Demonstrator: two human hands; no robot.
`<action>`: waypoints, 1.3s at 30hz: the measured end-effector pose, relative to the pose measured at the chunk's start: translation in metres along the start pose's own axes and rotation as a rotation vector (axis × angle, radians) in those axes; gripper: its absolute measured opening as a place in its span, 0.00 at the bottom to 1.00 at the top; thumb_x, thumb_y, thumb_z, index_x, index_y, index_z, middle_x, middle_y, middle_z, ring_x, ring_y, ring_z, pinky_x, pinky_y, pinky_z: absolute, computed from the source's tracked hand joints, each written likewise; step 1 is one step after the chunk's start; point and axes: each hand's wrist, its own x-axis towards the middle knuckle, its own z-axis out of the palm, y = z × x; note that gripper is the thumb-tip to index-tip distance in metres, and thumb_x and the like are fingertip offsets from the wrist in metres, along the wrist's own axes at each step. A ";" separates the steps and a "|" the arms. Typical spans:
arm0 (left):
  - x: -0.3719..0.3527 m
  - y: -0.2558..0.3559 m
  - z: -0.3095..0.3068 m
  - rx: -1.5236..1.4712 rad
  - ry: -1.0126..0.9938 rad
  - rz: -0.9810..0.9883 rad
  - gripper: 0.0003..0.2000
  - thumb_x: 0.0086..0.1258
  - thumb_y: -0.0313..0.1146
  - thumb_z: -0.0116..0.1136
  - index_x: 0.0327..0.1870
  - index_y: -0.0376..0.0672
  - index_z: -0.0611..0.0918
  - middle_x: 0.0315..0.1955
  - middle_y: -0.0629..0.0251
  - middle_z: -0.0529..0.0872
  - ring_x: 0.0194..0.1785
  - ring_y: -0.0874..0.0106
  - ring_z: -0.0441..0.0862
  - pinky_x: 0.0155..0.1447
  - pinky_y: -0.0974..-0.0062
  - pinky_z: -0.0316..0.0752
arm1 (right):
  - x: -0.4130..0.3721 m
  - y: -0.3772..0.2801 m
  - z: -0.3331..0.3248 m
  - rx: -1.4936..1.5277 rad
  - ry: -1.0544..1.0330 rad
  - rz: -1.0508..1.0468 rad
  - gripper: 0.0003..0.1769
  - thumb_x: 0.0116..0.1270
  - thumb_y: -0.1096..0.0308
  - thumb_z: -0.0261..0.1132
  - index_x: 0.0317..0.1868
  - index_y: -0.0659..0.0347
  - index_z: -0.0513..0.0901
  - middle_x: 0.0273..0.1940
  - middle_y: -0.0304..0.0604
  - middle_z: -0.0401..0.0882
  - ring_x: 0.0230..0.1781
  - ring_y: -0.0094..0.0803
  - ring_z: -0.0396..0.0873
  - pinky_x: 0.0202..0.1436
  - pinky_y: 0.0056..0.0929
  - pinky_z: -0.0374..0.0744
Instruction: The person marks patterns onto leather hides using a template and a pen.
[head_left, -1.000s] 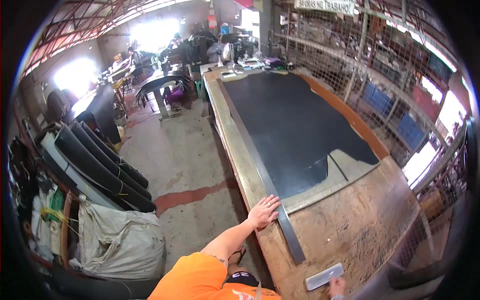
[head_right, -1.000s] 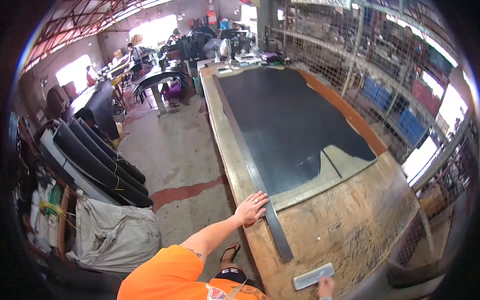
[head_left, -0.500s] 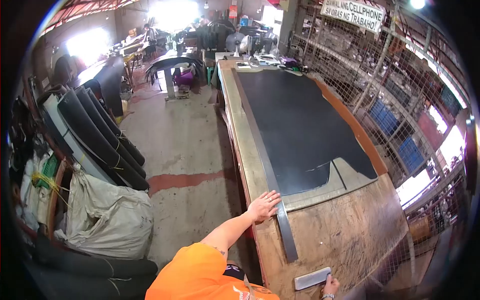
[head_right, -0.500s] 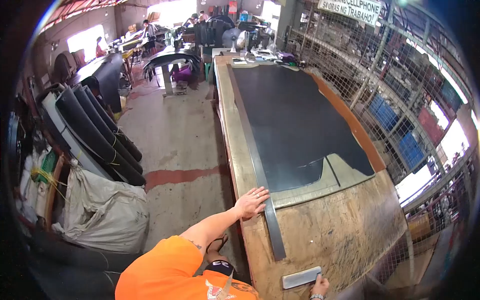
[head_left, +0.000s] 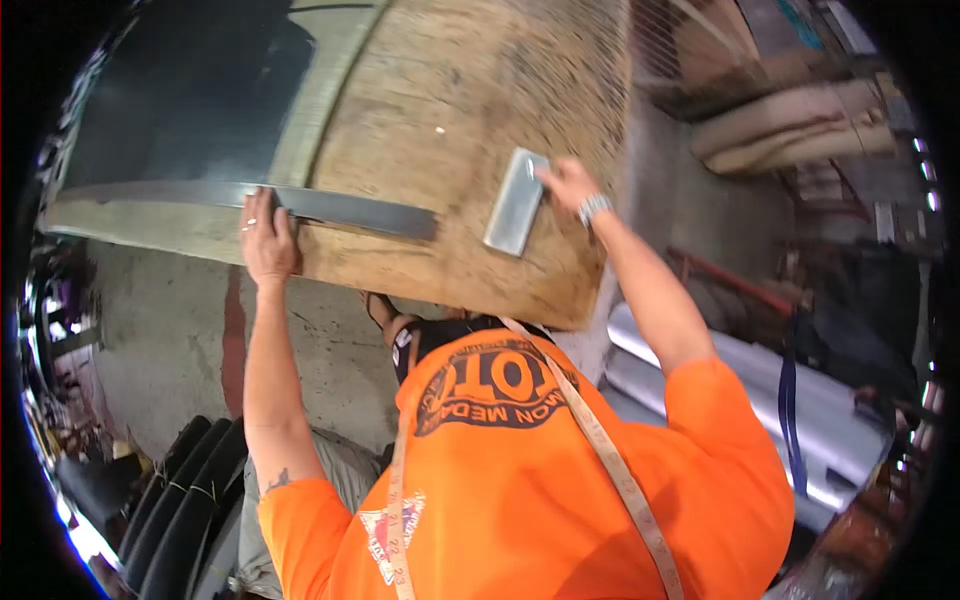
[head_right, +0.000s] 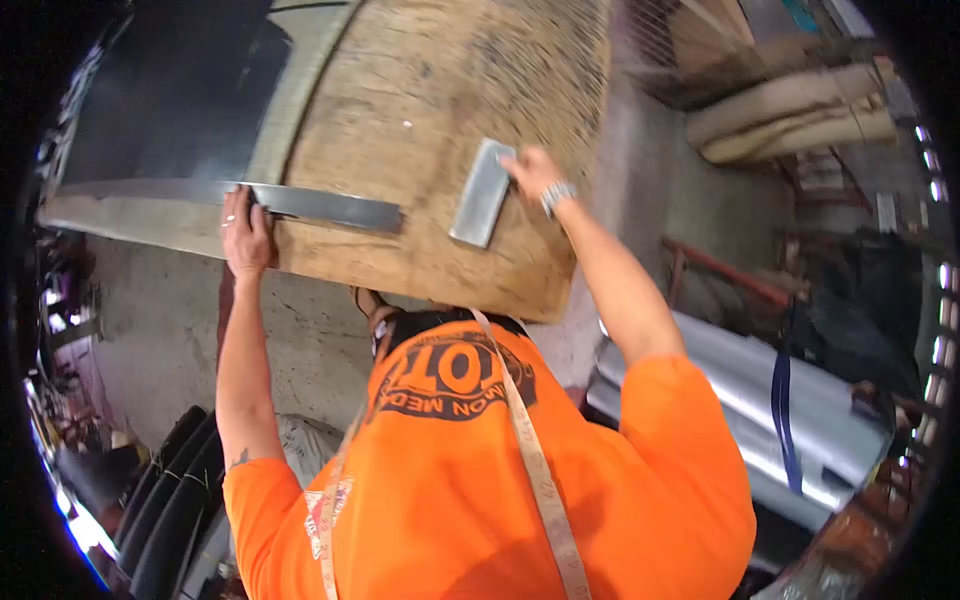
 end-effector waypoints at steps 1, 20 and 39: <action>-0.003 0.006 -0.004 0.008 0.007 -0.004 0.23 0.81 0.41 0.51 0.72 0.43 0.77 0.73 0.56 0.77 0.79 0.53 0.67 0.80 0.56 0.63 | 0.007 -0.008 -0.008 0.034 -0.010 0.155 0.20 0.78 0.53 0.64 0.49 0.64 0.85 0.30 0.49 0.86 0.35 0.45 0.87 0.41 0.42 0.81; -0.004 0.007 -0.016 -0.086 -0.018 -0.116 0.25 0.78 0.42 0.56 0.72 0.44 0.77 0.75 0.57 0.73 0.81 0.55 0.64 0.83 0.54 0.56 | -0.021 0.037 0.020 -0.341 0.379 -0.513 0.23 0.75 0.72 0.61 0.67 0.45 0.84 0.44 0.54 0.77 0.45 0.56 0.79 0.49 0.51 0.79; -0.002 0.010 -0.025 -0.116 -0.047 -0.142 0.25 0.78 0.43 0.56 0.73 0.44 0.76 0.77 0.58 0.71 0.83 0.56 0.61 0.84 0.54 0.54 | -0.046 0.024 0.018 -0.554 0.283 -0.472 0.26 0.70 0.76 0.62 0.67 0.46 0.83 0.48 0.55 0.78 0.51 0.59 0.77 0.54 0.54 0.78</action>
